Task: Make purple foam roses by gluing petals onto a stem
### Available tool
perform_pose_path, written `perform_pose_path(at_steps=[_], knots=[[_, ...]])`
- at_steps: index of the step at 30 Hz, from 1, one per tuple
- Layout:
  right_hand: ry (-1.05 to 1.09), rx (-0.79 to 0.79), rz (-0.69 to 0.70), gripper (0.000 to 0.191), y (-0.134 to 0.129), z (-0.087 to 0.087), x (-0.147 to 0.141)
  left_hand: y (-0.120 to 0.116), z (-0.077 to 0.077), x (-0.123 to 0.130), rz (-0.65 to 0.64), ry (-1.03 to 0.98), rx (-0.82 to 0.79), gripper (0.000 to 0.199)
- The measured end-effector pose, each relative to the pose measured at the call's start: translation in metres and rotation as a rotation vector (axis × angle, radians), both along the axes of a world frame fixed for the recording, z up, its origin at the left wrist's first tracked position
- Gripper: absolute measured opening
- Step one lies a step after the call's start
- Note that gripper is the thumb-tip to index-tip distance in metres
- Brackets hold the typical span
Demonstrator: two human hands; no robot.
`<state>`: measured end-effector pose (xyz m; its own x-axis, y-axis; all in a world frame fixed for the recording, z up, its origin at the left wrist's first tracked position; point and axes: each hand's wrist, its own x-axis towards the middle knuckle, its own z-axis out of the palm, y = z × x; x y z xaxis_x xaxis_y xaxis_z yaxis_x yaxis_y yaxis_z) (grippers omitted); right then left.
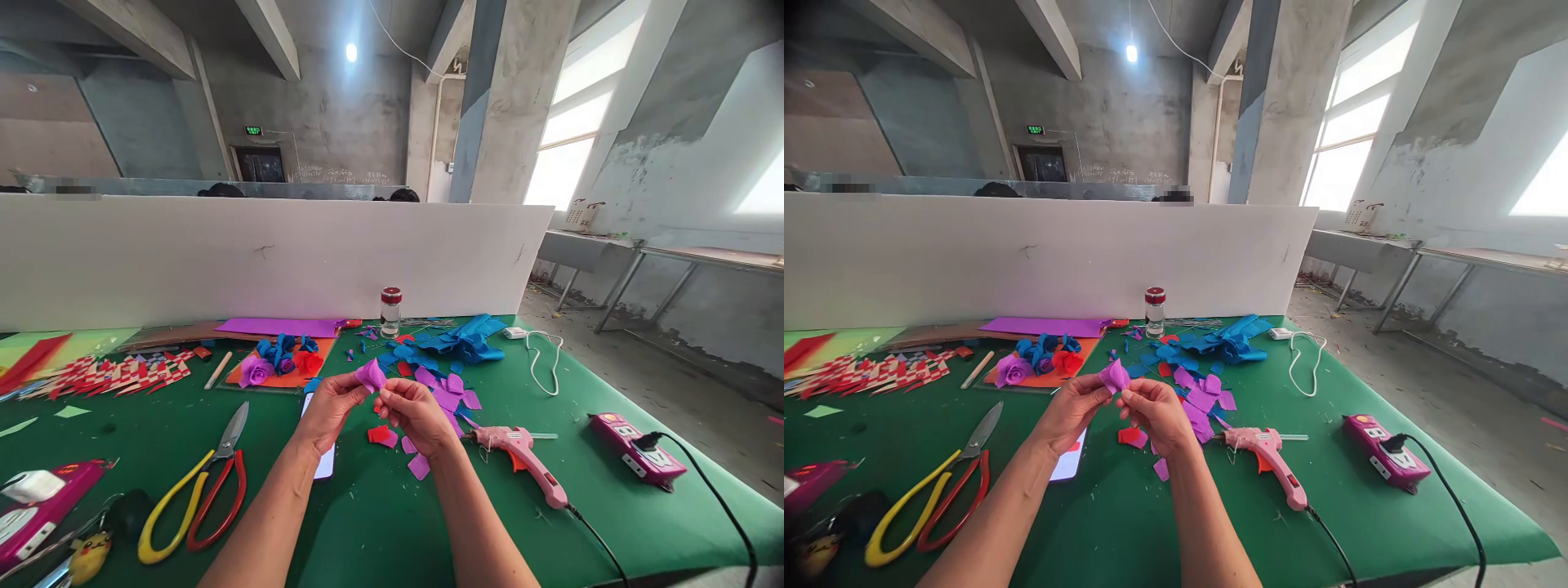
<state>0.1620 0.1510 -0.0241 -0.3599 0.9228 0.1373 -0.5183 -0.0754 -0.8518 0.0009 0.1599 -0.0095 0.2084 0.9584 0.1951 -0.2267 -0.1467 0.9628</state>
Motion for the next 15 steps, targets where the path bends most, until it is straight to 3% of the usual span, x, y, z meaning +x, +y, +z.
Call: perform_pose_path(at_steps=[15], knots=[[0.025,-0.014,0.027,0.023,-0.0002,-0.0018,0.0011,-0.0024,0.0015,-0.0003,-0.045,-0.022,-0.011,0.021]])
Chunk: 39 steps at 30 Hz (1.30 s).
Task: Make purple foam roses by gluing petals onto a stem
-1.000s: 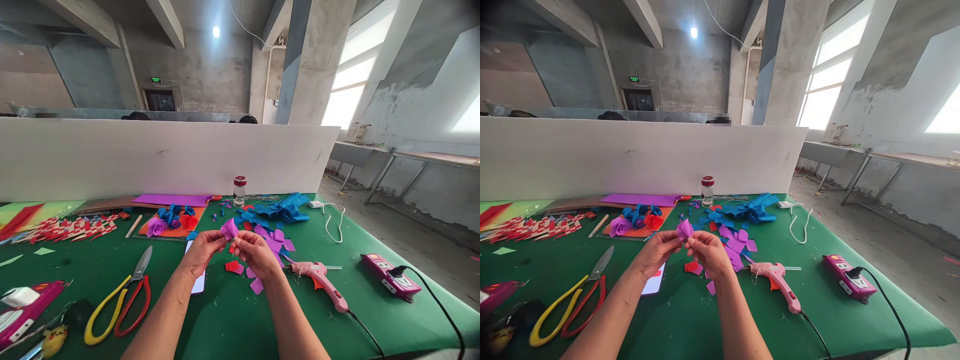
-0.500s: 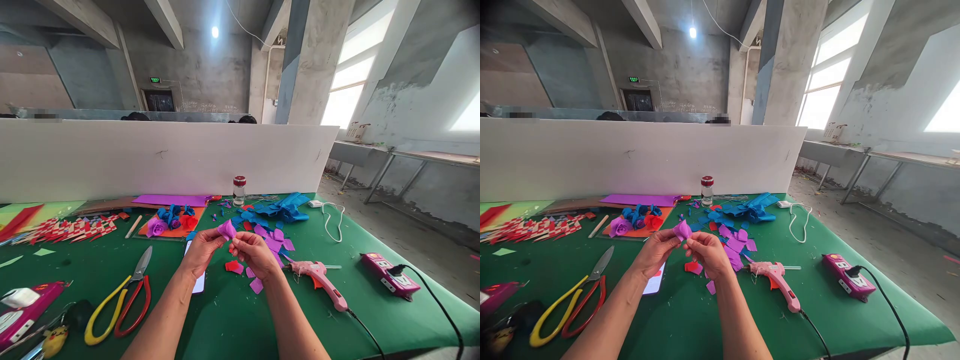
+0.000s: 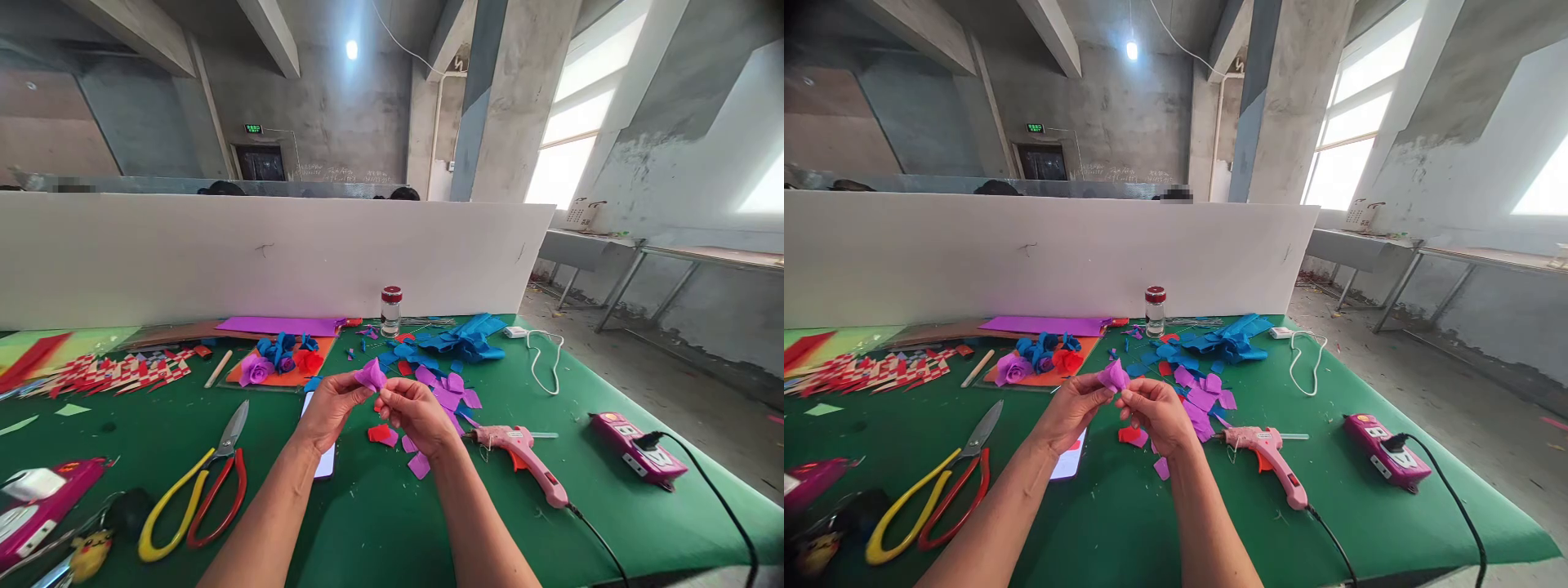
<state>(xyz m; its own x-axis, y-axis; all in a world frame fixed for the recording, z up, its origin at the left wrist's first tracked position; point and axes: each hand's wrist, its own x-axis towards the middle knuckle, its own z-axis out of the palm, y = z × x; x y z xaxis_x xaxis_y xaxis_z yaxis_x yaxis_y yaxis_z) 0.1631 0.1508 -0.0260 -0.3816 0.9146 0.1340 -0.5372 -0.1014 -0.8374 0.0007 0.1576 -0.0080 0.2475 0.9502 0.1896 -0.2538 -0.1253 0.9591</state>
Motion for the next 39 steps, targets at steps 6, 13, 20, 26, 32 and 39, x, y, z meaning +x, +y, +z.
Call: perform_pose_path(at_steps=[6,13,20,26,32,39], knots=[[-0.010,-0.006,0.005,0.022,0.0013,-0.0013,0.0005,-0.0004,0.0001,-0.0001,0.007,-0.023,-0.006,0.020],[-0.011,0.000,0.001,0.023,0.0002,-0.0005,-0.0004,0.0000,-0.0011,0.0043,0.041,-0.045,0.005,0.020],[-0.029,0.020,-0.005,0.021,0.0007,-0.0014,0.0003,0.0022,-0.0071,0.0069,0.044,-0.067,0.016,0.015],[-0.064,0.049,-0.011,0.021,0.0004,-0.0017,0.0015,0.0006,-0.0056,0.0072,0.048,-0.069,0.028,0.016],[-0.076,0.064,-0.021,0.022,0.0007,-0.0018,0.0020,-0.0007,-0.0045,0.0071,0.017,-0.044,0.031,0.015],[-0.088,0.052,-0.001,0.021,0.0006,-0.0018,0.0022,-0.0030,-0.0008,0.0078,-0.049,-0.073,0.010,0.013]])
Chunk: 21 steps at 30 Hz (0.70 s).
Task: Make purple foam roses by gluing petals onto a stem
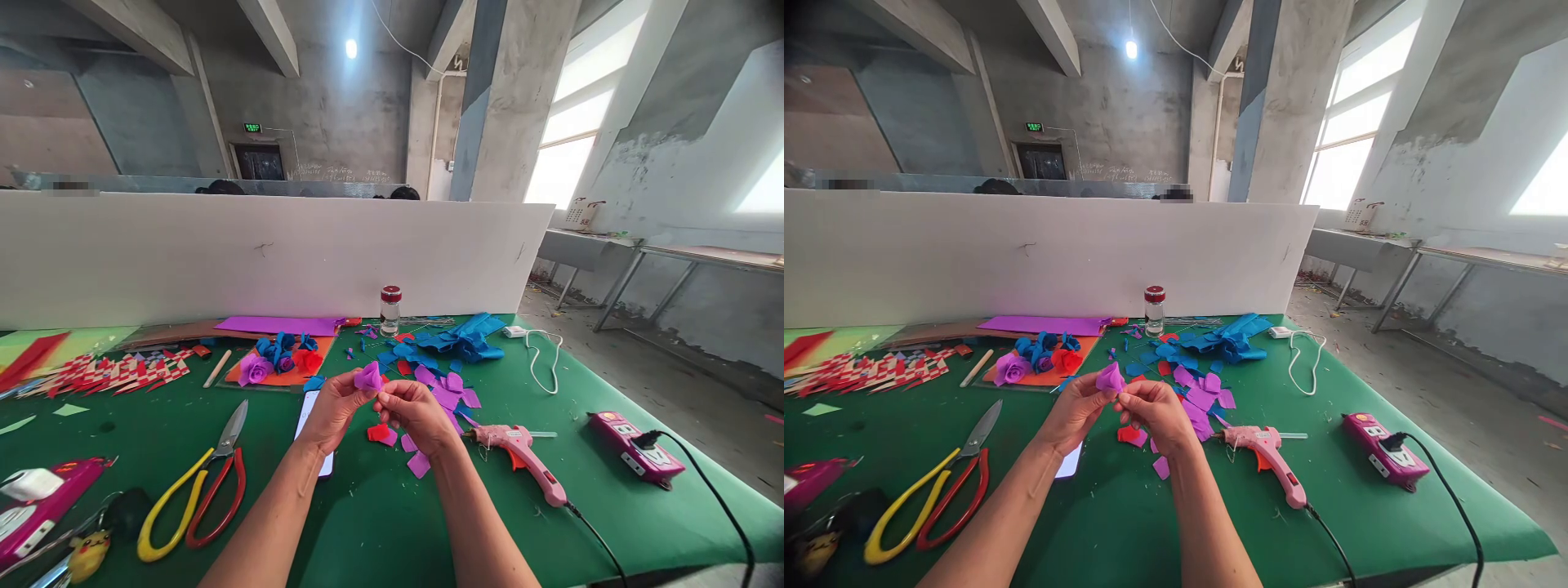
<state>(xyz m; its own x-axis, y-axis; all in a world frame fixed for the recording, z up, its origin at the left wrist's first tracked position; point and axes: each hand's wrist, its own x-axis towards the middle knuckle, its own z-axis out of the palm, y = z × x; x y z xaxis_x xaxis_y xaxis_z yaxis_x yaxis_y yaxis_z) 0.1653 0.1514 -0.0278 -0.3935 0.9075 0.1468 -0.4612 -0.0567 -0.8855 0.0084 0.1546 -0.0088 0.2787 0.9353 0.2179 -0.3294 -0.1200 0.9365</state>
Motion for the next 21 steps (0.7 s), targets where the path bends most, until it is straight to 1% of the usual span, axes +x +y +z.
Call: perform_pose_path(at_steps=[6,13,15,18,20,21], knots=[[-0.005,0.007,0.001,0.022,0.000,-0.001,-0.001,-0.002,0.002,0.002,-0.001,-0.049,-0.038,0.017],[0.016,0.009,-0.002,0.023,-0.001,0.001,-0.002,-0.001,0.001,0.002,0.037,-0.015,-0.005,0.019],[0.020,0.020,-0.003,0.023,0.000,0.001,-0.001,-0.002,0.003,0.000,0.031,0.006,0.015,0.025],[0.007,0.065,-0.051,0.019,0.001,0.000,0.001,-0.004,0.009,-0.006,-0.033,0.033,0.063,0.041],[-0.013,0.119,-0.095,0.017,0.001,-0.001,0.003,-0.006,0.013,-0.012,-0.074,0.035,0.099,0.046],[-0.022,0.148,-0.113,0.017,0.001,-0.001,0.004,-0.007,0.015,-0.015,-0.078,0.024,0.110,0.045]])
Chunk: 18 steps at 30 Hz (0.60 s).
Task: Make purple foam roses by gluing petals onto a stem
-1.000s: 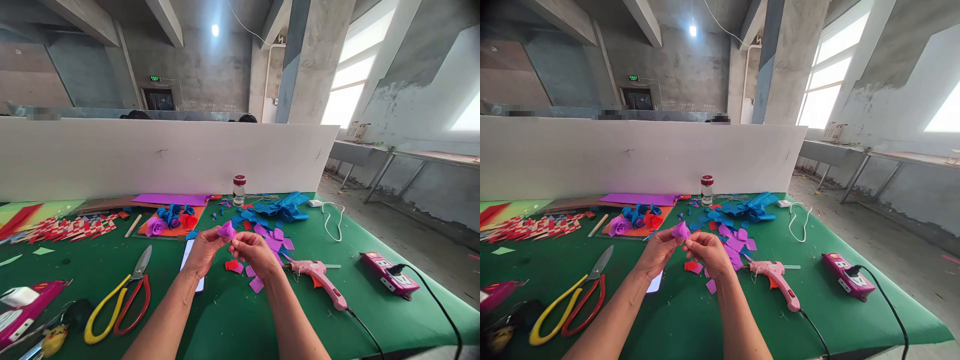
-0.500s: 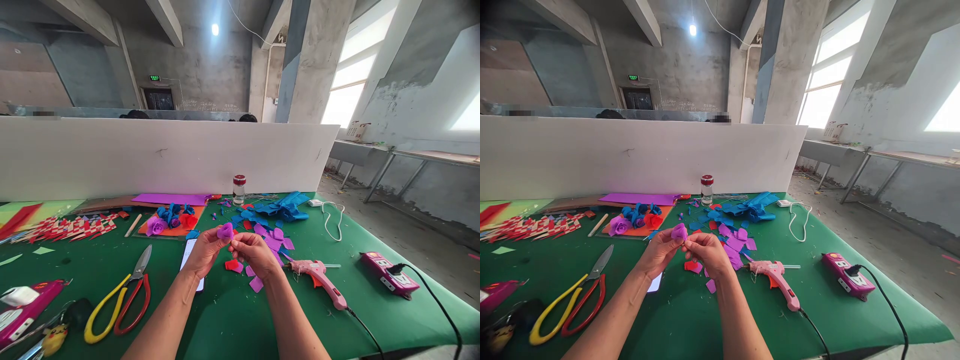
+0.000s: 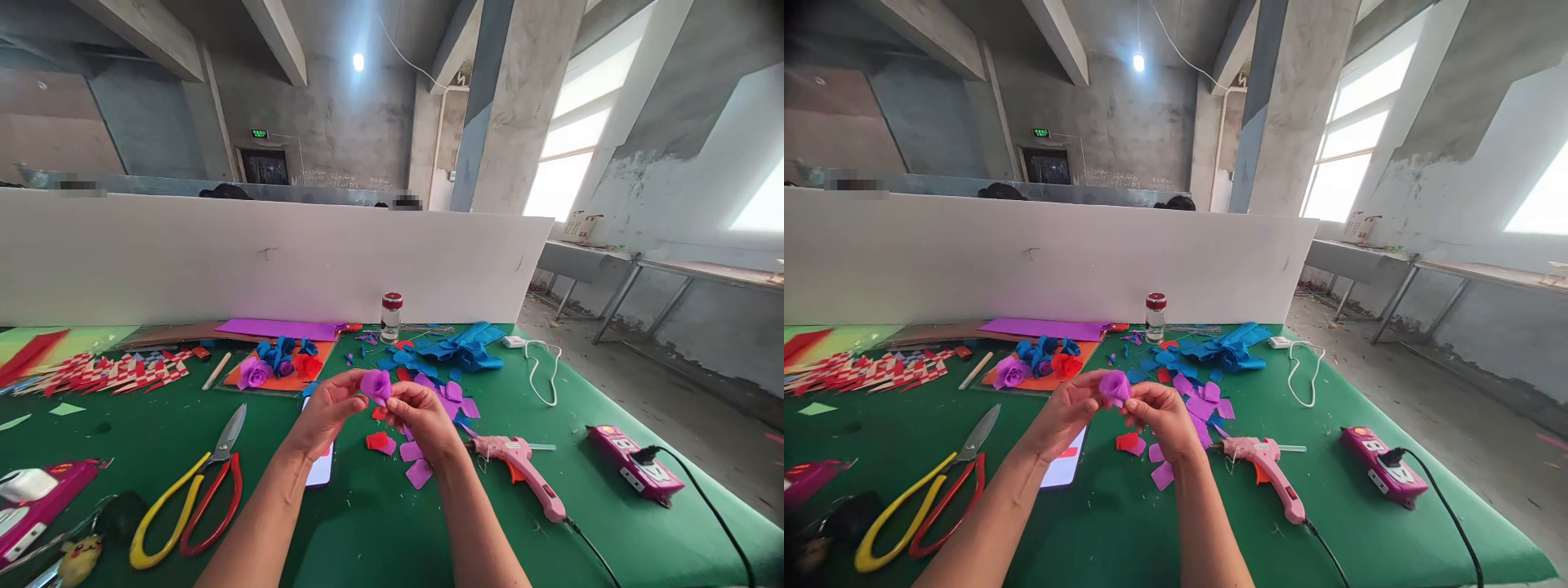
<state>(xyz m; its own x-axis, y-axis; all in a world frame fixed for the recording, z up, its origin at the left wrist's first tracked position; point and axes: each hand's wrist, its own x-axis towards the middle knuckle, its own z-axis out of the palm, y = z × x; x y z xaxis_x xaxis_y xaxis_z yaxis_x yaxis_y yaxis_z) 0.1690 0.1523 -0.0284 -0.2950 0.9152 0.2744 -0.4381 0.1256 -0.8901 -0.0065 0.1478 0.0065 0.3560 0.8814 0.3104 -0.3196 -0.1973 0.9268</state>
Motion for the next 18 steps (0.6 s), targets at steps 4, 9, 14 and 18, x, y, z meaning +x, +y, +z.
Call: perform_pose_path(at_steps=[4,9,14,18], knots=[[-0.028,0.066,-0.033,0.016,-0.001,-0.001,0.001,-0.004,0.006,-0.005,0.021,-0.048,-0.017,0.036],[-0.113,0.063,-0.033,0.016,-0.002,-0.003,-0.001,-0.009,0.007,0.000,0.117,-0.055,-0.047,0.026],[-0.169,0.072,-0.057,0.014,-0.003,-0.004,-0.004,-0.010,0.004,0.001,0.220,-0.003,-0.029,0.021],[-0.186,0.062,-0.074,0.015,-0.001,-0.005,-0.004,-0.011,0.005,0.001,0.350,0.072,0.063,0.018]])
